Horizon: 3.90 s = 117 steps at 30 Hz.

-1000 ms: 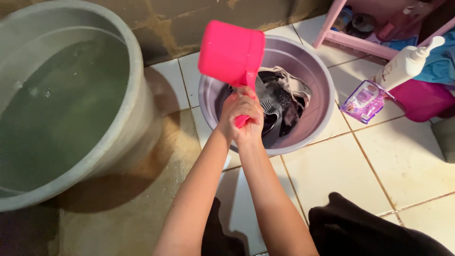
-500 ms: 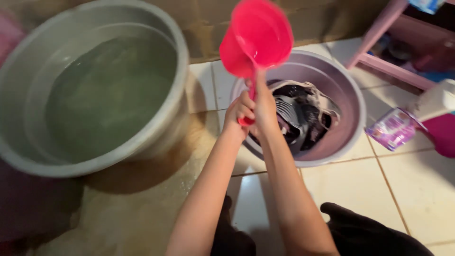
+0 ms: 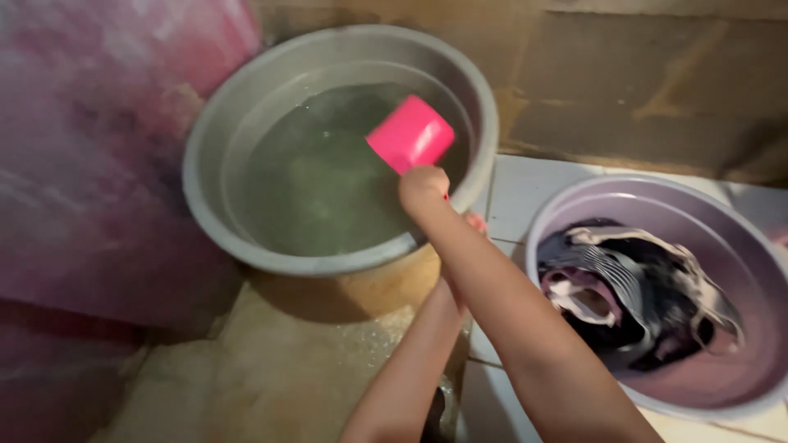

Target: The person gathers a detergent packet and clothes from a drying line, placing them into a purple bucket. They then use a pink scoop to pour water from a large basin into the bucket to soak the laundry.

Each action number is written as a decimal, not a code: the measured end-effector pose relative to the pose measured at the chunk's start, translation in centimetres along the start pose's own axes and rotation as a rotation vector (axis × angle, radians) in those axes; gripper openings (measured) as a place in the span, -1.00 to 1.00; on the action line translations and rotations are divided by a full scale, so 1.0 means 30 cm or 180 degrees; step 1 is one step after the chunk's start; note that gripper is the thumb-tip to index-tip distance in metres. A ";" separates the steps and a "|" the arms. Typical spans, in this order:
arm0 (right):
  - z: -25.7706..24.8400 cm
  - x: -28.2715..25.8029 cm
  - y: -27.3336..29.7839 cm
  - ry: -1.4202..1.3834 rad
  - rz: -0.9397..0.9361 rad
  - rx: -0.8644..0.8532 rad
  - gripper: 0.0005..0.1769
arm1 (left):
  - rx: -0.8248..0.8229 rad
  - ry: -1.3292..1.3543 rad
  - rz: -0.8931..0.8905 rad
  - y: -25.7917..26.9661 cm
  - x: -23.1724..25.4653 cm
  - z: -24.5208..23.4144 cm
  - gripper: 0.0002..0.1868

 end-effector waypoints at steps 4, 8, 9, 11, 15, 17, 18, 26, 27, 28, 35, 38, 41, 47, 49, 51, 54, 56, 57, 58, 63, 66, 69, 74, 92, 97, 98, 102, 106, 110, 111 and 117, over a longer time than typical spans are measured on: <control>0.190 -0.129 0.022 -0.0202 -0.0445 -0.1314 -0.76 | -0.0005 -0.0281 -0.0179 0.115 0.035 0.062 -0.51; 0.213 -0.163 0.026 -0.3099 -0.0375 -0.1848 -0.61 | 0.1009 -0.0720 -0.0844 0.161 0.044 0.131 -0.47; 0.155 -0.161 0.059 -0.3546 -0.0184 -0.1804 -0.59 | 0.0947 -0.0578 -0.0727 0.124 0.010 0.082 -0.45; 0.200 -0.156 0.037 -0.4647 -0.0176 -0.1978 -0.69 | 0.0961 -0.0574 -0.0699 0.150 0.024 0.115 -0.47; 0.021 -0.150 0.224 -0.6034 -0.0284 -0.1751 -0.72 | 0.0842 -0.0851 -0.0753 0.153 0.002 0.141 -0.50; -0.119 -0.136 0.384 -0.6039 -0.0211 -0.1452 -0.70 | 0.0981 -0.0962 -0.0826 0.141 0.001 0.156 -0.49; -0.192 -0.122 0.461 -0.6033 -0.0158 -0.1177 -0.66 | 0.1132 -0.1079 -0.0875 0.136 -0.001 0.158 -0.48; -0.406 0.164 0.774 -0.6622 -0.0147 -0.0319 -0.48 | -0.1354 0.1251 -0.0679 0.050 -0.139 0.263 -0.55; -0.421 0.202 0.809 -0.6686 -0.0150 -0.0129 -0.46 | -0.1688 0.1671 -0.0516 0.052 -0.142 0.285 -0.64; -0.413 0.243 0.824 -0.6712 -0.0094 -0.0055 -0.46 | -0.1682 0.1682 -0.0598 0.058 -0.173 0.293 -0.64; -0.301 0.543 0.904 -0.8659 -0.0697 0.0064 -0.52 | -0.1145 -0.0650 0.0103 0.298 -0.034 0.681 -0.85; -0.257 0.634 0.948 -0.9519 -0.1399 -0.0186 -0.54 | -0.0547 -0.0878 -0.1223 0.380 -0.070 0.847 -0.60; -0.217 0.684 0.989 -1.0034 -0.2212 -0.0435 -0.56 | -0.0966 -0.0927 -0.1298 0.422 -0.100 0.931 -0.53; -0.171 0.733 1.045 -1.0974 -0.3198 -0.0464 -0.62 | -0.1142 -0.0539 -0.1496 0.422 -0.220 0.898 -0.50; -0.165 0.734 1.063 -1.1211 -0.3433 -0.0548 -0.63 | -0.1155 -0.0589 -0.1518 0.432 -0.229 0.902 -0.48; -0.165 0.735 1.079 -1.1605 -0.3955 -0.0936 -0.71 | -0.0812 -0.0857 -0.1513 0.428 -0.228 0.878 -0.55; -0.113 0.755 1.078 -1.1839 -0.3984 -0.0738 -0.78 | -0.0247 -0.1134 -0.1544 0.422 -0.234 0.844 -0.63; -0.126 0.754 1.095 -1.2109 -0.4188 -0.0685 -0.80 | -0.0276 -0.1145 -0.1518 0.433 -0.229 0.862 -0.65; -0.131 0.758 1.103 -1.2365 -0.4409 -0.0635 -0.83 | -0.0311 -0.1155 -0.1485 0.437 -0.224 0.874 -0.66; -0.117 0.763 1.103 -1.2373 -0.4385 -0.0643 -0.83 | -0.0303 -0.1149 -0.1482 0.433 -0.239 0.857 -0.66; -0.099 0.780 1.084 -1.2153 -0.4184 -0.0345 -0.77 | -0.0201 -0.1122 -0.1418 0.424 -0.232 0.842 -0.72; -0.108 0.764 1.005 -1.0828 -0.3284 -0.0473 -0.71 | -0.0427 -0.0919 -0.0920 0.369 -0.207 0.803 -0.77; -0.237 0.654 0.924 -0.8321 -0.0990 0.0446 -0.58 | -0.0066 -0.0530 -0.0768 0.269 -0.158 0.612 -0.65; -0.401 0.395 0.608 -0.3429 -0.0436 0.0913 -0.63 | 0.0075 0.0255 -0.0498 0.238 -0.071 0.494 -0.68; 0.288 -0.064 -0.122 -0.0305 -0.1389 -0.1380 -0.76 | 0.0917 -0.0451 -0.0770 0.082 -0.080 0.125 -0.53; 0.112 -0.037 0.054 -0.4543 -0.0261 -0.1659 -0.73 | 0.0282 0.0534 -0.0257 -0.008 -0.183 0.008 -0.59; 0.055 -0.052 0.106 -0.5093 -0.0193 -0.1659 -0.75 | 0.0229 0.0451 -0.0316 -0.004 -0.168 0.038 -0.56; -0.100 -0.073 0.325 -0.5966 -0.0132 -0.1290 -0.71 | 0.0769 -0.0480 -0.0690 0.059 -0.054 0.171 -0.57; -0.236 0.000 0.513 -0.6092 -0.0075 -0.0829 -0.68 | 0.0679 -0.0502 -0.0652 0.076 -0.026 0.125 -0.54; -0.324 0.132 0.640 -0.6236 0.0020 -0.0397 -0.62 | 0.0094 0.0142 -0.0151 0.213 0.111 0.433 -0.62; -0.330 0.176 0.664 -0.6395 -0.0003 -0.0274 -0.59 | -0.0043 0.0307 -0.0056 0.277 0.163 0.531 -0.64; -0.399 0.366 0.800 -0.7650 -0.0405 -0.0269 -0.55 | -0.0396 0.0414 -0.0139 0.184 -0.108 0.490 -0.66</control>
Point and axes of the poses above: each hand's wrist, its own y-axis away from the middle knuckle, its own z-axis out of the palm, x = y × z, the point moved 7 cm from there along -y, towards the middle knuckle
